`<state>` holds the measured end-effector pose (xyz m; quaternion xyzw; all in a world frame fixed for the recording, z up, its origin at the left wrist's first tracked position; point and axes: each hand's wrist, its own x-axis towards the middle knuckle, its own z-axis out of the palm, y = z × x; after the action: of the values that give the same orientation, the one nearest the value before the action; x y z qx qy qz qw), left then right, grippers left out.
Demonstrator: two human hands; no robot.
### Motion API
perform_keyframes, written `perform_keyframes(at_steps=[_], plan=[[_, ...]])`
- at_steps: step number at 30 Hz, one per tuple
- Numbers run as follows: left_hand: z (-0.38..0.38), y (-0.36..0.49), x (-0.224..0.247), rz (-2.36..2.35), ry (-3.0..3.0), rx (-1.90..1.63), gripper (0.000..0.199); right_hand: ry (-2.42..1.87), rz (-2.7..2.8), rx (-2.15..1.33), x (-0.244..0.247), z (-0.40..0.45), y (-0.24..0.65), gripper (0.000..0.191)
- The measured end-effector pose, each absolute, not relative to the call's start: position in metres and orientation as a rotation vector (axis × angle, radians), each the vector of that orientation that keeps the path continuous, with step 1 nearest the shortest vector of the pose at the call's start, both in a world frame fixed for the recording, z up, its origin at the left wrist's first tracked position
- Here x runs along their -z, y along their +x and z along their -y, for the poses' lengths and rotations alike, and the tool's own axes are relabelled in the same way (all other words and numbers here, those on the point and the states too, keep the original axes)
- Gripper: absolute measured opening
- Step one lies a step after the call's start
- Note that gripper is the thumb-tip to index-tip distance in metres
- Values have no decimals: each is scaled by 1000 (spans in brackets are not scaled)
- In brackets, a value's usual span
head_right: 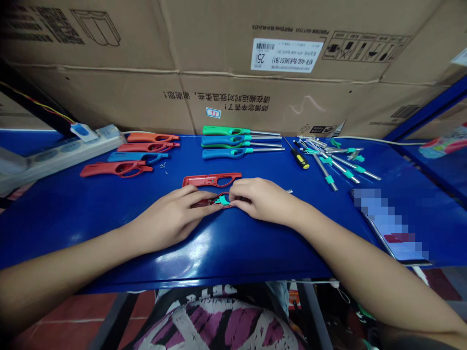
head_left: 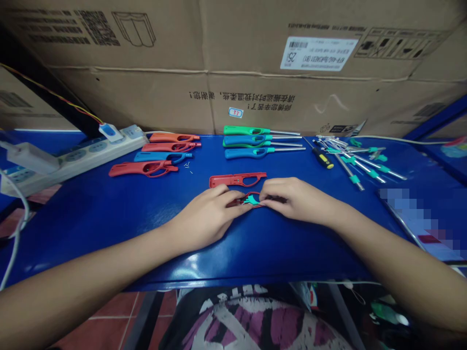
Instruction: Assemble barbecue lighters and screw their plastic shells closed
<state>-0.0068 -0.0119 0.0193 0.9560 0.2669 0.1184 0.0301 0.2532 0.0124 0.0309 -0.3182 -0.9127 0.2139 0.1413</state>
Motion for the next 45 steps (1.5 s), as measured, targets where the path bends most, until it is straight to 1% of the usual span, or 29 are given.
perform_keyframes(at_steps=[8, 17, 20, 24, 33, 45], plan=[[12, -6, -19, -829, 2950, -325, 40, -929, 2616, -636, -30, -13, 253, 10], [12, -7, -18, -831, 2959, -365, 39, -904, 2768, -441, -31, -10, 252, 18], [12, -7, -17, -824, 2934, -417, 40, -904, 2733, -519, -32, -11, 253, 15], [11, -8, -13, -814, 2919, -475, 36, -854, 2690, -634, -33, -14, 256, 12], [12, -6, -14, -800, 2949, -505, 34, -863, 2750, -552, -34, -11, 255, 17], [11, -7, -14, -793, 2939, -493, 35, -924, 2717, -631, -35, -11, 255, 15]])
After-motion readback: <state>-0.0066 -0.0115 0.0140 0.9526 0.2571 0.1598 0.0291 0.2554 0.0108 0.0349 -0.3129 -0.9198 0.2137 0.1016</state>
